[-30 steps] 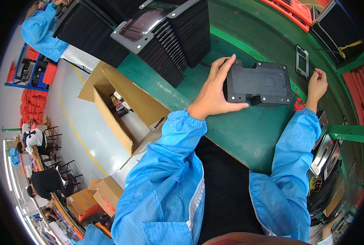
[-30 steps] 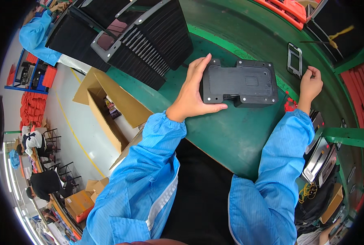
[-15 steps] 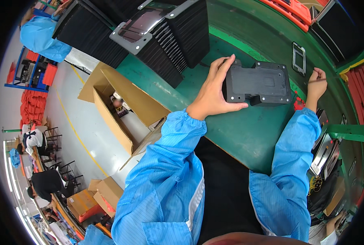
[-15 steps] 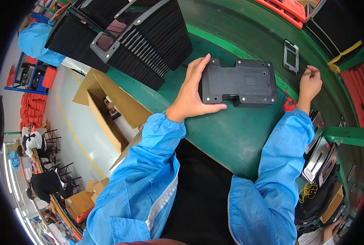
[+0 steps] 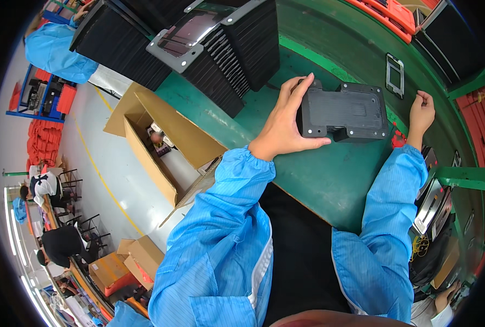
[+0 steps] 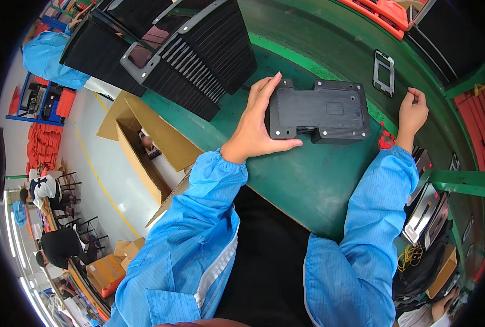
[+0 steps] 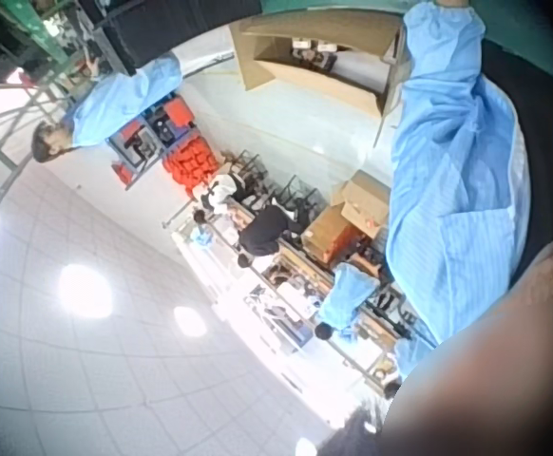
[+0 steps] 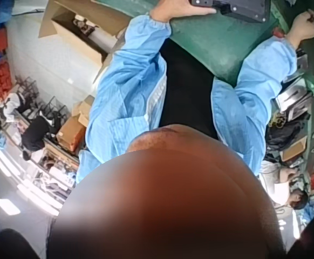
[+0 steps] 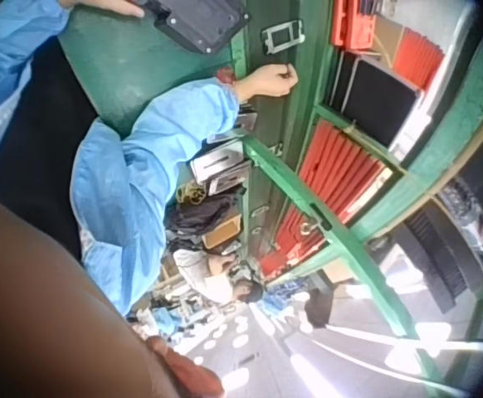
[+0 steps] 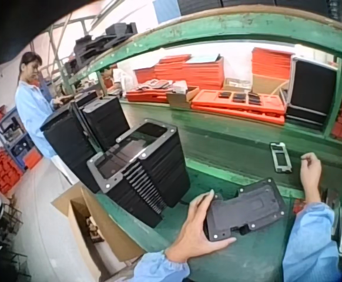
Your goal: Assembling smartphone components and placing them into racks on a factory production line.
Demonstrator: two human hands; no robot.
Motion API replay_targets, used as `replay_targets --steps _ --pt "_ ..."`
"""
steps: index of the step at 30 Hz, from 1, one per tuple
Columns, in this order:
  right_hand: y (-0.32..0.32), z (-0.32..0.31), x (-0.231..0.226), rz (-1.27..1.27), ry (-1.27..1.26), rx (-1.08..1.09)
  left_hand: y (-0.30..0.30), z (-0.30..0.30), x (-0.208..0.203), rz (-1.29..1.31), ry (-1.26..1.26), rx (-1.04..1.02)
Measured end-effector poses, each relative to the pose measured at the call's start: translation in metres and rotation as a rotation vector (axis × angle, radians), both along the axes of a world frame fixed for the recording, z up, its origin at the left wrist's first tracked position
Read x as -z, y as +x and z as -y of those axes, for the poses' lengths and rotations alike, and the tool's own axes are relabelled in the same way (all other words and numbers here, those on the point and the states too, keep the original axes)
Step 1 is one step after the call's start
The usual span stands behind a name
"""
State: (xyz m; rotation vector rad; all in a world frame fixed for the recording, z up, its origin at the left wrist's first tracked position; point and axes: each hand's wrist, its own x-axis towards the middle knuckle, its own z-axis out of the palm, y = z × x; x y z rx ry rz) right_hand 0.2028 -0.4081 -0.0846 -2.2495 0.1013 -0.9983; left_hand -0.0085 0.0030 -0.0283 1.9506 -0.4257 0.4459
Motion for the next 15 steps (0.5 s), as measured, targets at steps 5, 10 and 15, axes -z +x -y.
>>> replay_targets --steps 5,10,15 --pt "-0.004 -0.007 -0.006 -0.012 0.013 -0.014 0.000 -0.001 -0.001 0.012 0.007 -0.005" --pt "-0.007 -0.012 -0.011 -0.091 -0.018 -0.094 0.000 0.000 -0.002 0.009 0.011 -0.007" --pt "-0.013 -0.041 -0.032 -0.190 -0.276 -0.210 -0.001 -0.003 -0.002 0.007 0.025 -0.017"
